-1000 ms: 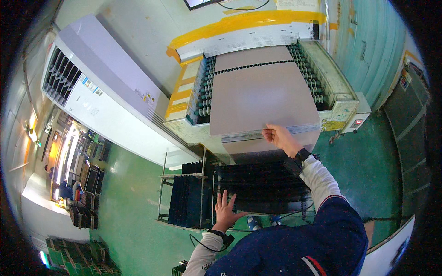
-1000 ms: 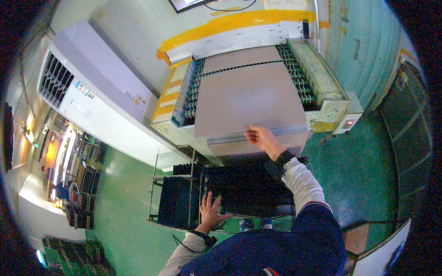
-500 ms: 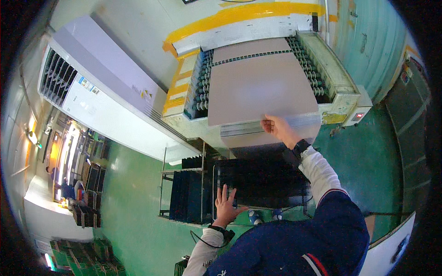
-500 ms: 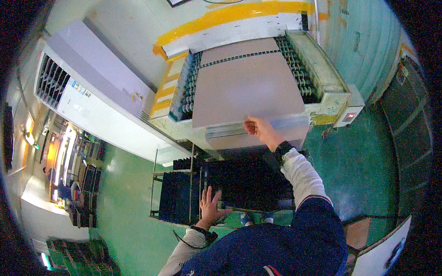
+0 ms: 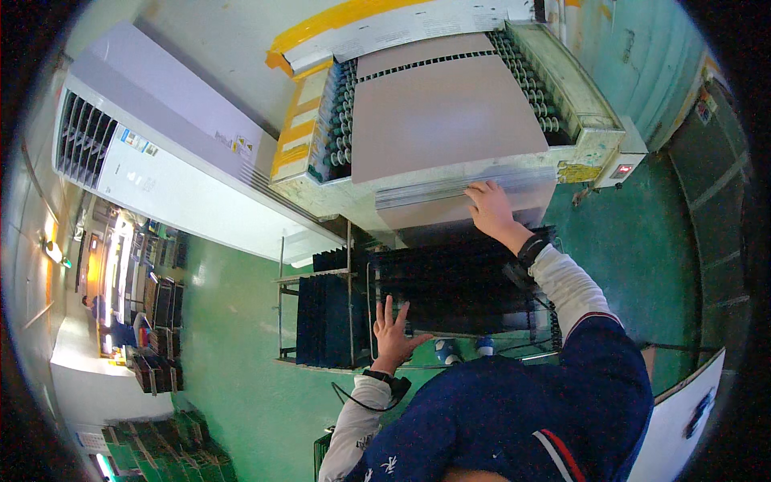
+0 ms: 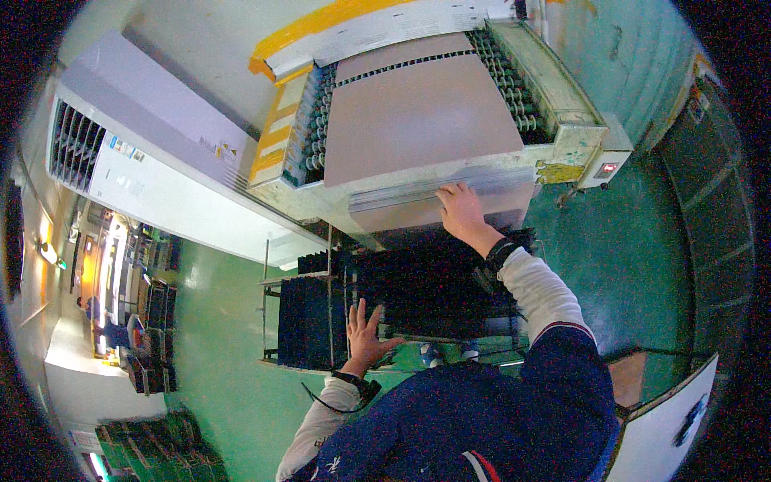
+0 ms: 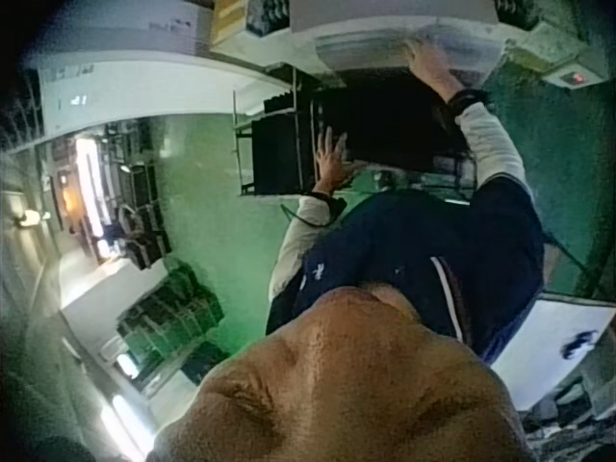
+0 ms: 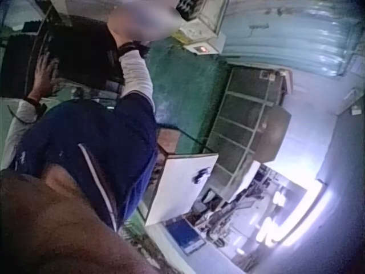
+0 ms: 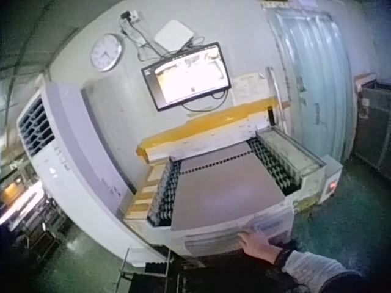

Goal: The recorder is feeding flat metal or composite sheets into a specialized production machine and then stacking them into a drying or processing rack.

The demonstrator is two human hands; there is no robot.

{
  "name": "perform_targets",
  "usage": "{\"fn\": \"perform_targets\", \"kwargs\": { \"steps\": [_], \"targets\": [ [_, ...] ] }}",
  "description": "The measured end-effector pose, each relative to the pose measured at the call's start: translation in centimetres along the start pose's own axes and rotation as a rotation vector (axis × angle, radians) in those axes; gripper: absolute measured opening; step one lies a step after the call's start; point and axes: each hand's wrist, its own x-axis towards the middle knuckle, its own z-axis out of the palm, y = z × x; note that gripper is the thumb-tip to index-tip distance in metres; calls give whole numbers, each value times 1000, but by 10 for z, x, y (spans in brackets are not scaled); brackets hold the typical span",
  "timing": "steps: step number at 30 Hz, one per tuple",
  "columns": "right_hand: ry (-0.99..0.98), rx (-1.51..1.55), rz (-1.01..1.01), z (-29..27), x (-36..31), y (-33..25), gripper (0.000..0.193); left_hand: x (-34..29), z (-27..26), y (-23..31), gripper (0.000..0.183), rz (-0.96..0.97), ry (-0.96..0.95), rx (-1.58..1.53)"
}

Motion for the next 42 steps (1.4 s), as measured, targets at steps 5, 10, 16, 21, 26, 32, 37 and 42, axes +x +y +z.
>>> {"fn": "perform_targets", "kwargs": {
  "steps": [5, 10, 16, 21, 26, 32, 37, 42],
  "targets": [
    [13, -85, -62, -8, -20, -11, 50, 2, -6, 5, 104, -5, -26, 0],
    [-27, -129, -65, -11, -29, -18, 52, 0, -6, 4, 107, 6, -29, 9],
    [3, -108, -87, -9, -28, -18, 37, -1, -3, 3, 107, -7, -28, -3],
    [-129, -150, -56, 0, -13, -17, 24, 1, -1, 0, 106, 0, -26, 43],
    [-417, -278, 20, 14, 4, -13, 14, 1, -2, 2, 106, -5, -23, 36],
    [-494, -329, 70, 25, 22, -17, 15, 0, 2, -2, 108, 6, 2, 14],
    [-441, -281, 100, 26, 26, -15, 16, -2, 5, -5, 108, 21, 33, 18],
    [-388, -287, 48, 24, 21, -13, 15, -1, 7, -4, 108, 1, 8, 19]
  ]
}}
